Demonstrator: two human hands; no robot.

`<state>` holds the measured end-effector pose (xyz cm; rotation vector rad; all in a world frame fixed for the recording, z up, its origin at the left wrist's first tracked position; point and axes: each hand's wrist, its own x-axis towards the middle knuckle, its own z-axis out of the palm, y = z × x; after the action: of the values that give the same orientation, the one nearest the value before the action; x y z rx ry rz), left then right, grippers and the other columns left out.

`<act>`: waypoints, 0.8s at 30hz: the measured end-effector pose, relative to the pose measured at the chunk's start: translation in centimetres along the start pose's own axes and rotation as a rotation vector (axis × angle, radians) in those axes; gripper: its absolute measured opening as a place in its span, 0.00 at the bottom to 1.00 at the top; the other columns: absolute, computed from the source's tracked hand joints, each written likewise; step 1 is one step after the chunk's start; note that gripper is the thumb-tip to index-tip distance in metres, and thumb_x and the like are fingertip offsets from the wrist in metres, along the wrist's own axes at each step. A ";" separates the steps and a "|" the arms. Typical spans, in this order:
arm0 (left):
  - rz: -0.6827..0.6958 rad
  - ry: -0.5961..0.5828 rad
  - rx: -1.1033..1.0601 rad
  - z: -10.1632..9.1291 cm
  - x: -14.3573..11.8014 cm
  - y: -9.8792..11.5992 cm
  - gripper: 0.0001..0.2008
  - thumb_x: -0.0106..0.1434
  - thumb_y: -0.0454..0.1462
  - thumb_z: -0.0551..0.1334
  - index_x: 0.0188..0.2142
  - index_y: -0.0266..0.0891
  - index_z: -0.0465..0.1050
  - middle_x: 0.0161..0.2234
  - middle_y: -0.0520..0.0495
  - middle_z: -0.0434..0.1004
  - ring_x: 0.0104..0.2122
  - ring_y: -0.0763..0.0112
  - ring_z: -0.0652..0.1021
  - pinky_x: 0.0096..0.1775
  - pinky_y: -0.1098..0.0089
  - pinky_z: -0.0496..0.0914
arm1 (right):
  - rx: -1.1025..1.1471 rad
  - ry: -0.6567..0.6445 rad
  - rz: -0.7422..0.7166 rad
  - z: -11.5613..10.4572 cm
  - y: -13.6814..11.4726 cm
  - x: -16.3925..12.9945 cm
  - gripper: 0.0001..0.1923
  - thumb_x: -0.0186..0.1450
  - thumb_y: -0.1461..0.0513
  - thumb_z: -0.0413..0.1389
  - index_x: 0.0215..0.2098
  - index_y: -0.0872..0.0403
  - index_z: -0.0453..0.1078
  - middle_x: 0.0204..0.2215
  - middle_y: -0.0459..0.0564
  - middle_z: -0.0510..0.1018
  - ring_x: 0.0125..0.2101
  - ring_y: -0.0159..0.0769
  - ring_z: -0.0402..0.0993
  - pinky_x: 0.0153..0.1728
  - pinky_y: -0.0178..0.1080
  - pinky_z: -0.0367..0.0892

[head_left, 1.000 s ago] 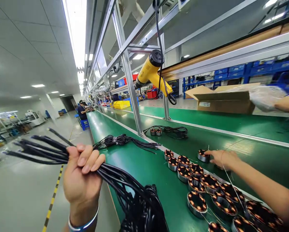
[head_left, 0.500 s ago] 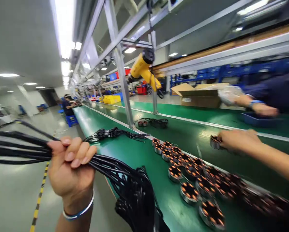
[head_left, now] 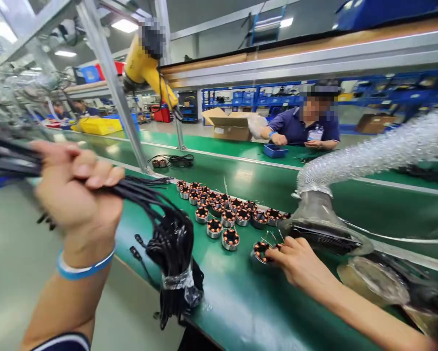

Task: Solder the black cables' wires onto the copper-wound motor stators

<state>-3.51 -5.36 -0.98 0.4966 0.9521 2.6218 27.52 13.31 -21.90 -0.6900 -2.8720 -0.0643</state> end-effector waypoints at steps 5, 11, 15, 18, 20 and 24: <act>0.093 -0.235 -0.134 2.7 -0.5 -1.4 0.24 0.73 0.45 0.48 0.22 0.40 0.64 0.14 0.57 0.54 0.12 0.81 0.57 0.17 0.74 0.53 | -0.135 0.076 -0.092 2.2 1.5 -1.3 0.13 0.62 0.69 0.56 0.41 0.47 0.75 0.25 0.49 0.76 0.31 0.43 0.68 0.33 0.42 0.53; 0.138 -0.211 -0.015 3.7 -1.6 -2.2 0.21 0.70 0.47 0.55 0.22 0.41 0.66 0.15 0.57 0.57 0.12 0.81 0.60 0.18 0.75 0.57 | 0.407 0.189 -0.161 -1.8 -9.4 0.2 0.13 0.69 0.55 0.52 0.47 0.52 0.69 0.38 0.55 0.77 0.36 0.42 0.73 0.35 0.41 0.65; 0.130 -0.245 -0.004 4.1 -2.9 -1.9 0.21 0.70 0.47 0.55 0.22 0.42 0.67 0.15 0.57 0.58 0.12 0.81 0.62 0.18 0.74 0.58 | 0.812 0.047 -0.176 -2.3 -14.9 2.4 0.15 0.67 0.51 0.51 0.33 0.53 0.69 0.28 0.48 0.74 0.27 0.37 0.72 0.28 0.38 0.65; 0.092 -0.290 -0.041 3.6 -3.5 -0.4 0.21 0.71 0.45 0.55 0.22 0.42 0.67 0.14 0.57 0.57 0.11 0.81 0.60 0.17 0.74 0.56 | 1.274 -0.101 0.022 -2.0 -12.9 5.2 0.18 0.65 0.48 0.53 0.27 0.52 0.64 0.16 0.40 0.66 0.15 0.30 0.65 0.17 0.33 0.60; 0.055 -0.293 -0.055 3.2 -4.0 0.7 0.21 0.71 0.45 0.54 0.22 0.42 0.67 0.14 0.57 0.55 0.10 0.82 0.58 0.16 0.74 0.55 | 1.467 -0.051 0.184 -1.8 -10.7 8.3 0.23 0.63 0.42 0.53 0.27 0.51 0.60 0.12 0.37 0.63 0.11 0.29 0.60 0.13 0.32 0.58; -0.014 -0.299 -0.045 3.4 -5.3 1.4 0.23 0.71 0.46 0.53 0.22 0.40 0.66 0.14 0.58 0.52 0.09 0.84 0.55 0.14 0.76 0.54 | 1.431 0.068 0.190 -1.4 -11.3 15.2 0.19 0.69 0.48 0.52 0.31 0.55 0.65 0.23 0.44 0.71 0.22 0.28 0.70 0.24 0.33 0.70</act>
<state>2.43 -6.56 1.25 0.8380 0.7942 2.4571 9.30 9.88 -17.57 -0.5346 -1.9479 1.6798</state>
